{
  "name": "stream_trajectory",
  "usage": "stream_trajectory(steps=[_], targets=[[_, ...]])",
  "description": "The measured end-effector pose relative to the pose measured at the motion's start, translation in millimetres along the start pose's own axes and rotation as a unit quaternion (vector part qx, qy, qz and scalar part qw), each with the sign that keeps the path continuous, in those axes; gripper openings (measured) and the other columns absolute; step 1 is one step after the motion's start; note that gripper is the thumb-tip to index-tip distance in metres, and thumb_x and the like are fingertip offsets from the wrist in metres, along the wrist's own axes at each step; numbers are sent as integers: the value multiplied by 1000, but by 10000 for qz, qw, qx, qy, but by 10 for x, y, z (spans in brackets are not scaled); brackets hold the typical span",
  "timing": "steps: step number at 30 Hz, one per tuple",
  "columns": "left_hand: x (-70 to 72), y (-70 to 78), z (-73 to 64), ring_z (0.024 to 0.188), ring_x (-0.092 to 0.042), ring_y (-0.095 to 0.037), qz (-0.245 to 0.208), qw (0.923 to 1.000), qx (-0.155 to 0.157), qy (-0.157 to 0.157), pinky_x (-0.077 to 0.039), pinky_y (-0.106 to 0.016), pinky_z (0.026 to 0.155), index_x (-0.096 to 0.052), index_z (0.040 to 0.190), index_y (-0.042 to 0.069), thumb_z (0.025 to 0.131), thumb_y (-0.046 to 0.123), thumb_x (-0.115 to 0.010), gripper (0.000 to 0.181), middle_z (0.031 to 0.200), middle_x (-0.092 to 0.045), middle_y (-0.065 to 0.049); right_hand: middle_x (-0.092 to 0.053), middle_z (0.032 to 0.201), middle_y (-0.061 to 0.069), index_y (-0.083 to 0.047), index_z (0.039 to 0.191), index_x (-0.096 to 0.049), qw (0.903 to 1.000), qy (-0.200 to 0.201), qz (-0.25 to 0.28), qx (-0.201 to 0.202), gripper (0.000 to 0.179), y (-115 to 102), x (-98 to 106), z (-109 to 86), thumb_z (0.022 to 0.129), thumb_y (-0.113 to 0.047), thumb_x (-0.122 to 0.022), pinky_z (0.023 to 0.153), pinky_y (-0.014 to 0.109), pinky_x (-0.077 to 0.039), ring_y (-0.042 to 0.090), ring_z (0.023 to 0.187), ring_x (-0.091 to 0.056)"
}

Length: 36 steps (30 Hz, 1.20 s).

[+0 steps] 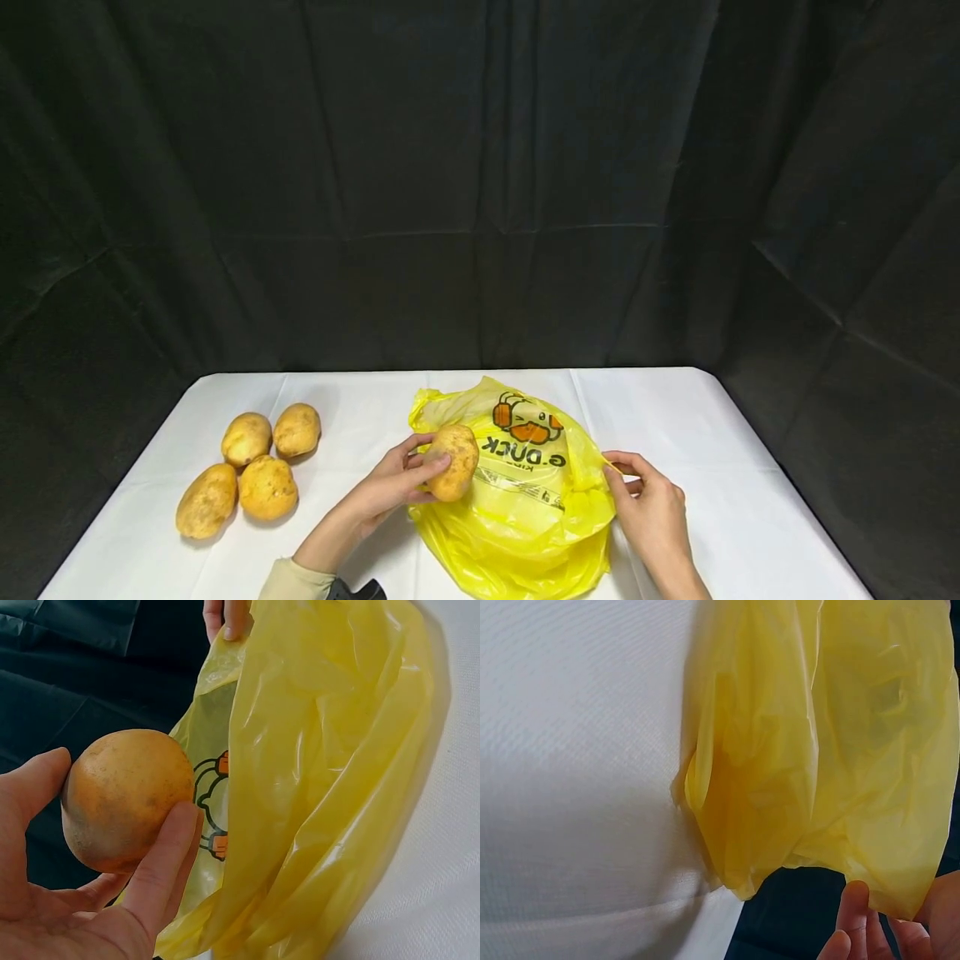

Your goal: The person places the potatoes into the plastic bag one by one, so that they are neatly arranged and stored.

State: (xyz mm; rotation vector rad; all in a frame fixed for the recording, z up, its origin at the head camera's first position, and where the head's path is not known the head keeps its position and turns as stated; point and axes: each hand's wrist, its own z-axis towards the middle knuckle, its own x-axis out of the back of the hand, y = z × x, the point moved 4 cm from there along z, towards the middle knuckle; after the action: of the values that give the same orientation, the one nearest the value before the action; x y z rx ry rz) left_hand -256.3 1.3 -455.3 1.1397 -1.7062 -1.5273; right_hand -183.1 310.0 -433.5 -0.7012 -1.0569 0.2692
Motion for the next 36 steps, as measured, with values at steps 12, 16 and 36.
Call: stream_trajectory(steps=[12,16,36], targets=[[-121,-43,136,93,-60,-25,147,9998,-23,-96,-52,-38,77,-32,138,4,80,40,-70,78,113,-50,-17,-66,97,10,-12,103,-67,9999,83,-68,74,15,7,-13,0,89,-18,-63,47,22,-44,12,61,-57],[-183,-80,190,89,-60,-23,278,9996,-21,-68,-52,-36,75,-35,137,5,79,41,-71,77,109,-52,-15,-66,97,10,-12,103,-67,9999,88,-59,23,15,15,-13,9,89,-17,-63,47,22,-44,12,61,-57],[-381,-202,418,81,-61,-19,533,9986,-4,-15,-53,-35,70,-41,134,8,75,45,-73,77,103,-54,-12,-67,94,7,-15,101,-67,9994,-8,204,275,14,12,-15,-47,90,-20,-62,45,23,-45,11,59,-58]])
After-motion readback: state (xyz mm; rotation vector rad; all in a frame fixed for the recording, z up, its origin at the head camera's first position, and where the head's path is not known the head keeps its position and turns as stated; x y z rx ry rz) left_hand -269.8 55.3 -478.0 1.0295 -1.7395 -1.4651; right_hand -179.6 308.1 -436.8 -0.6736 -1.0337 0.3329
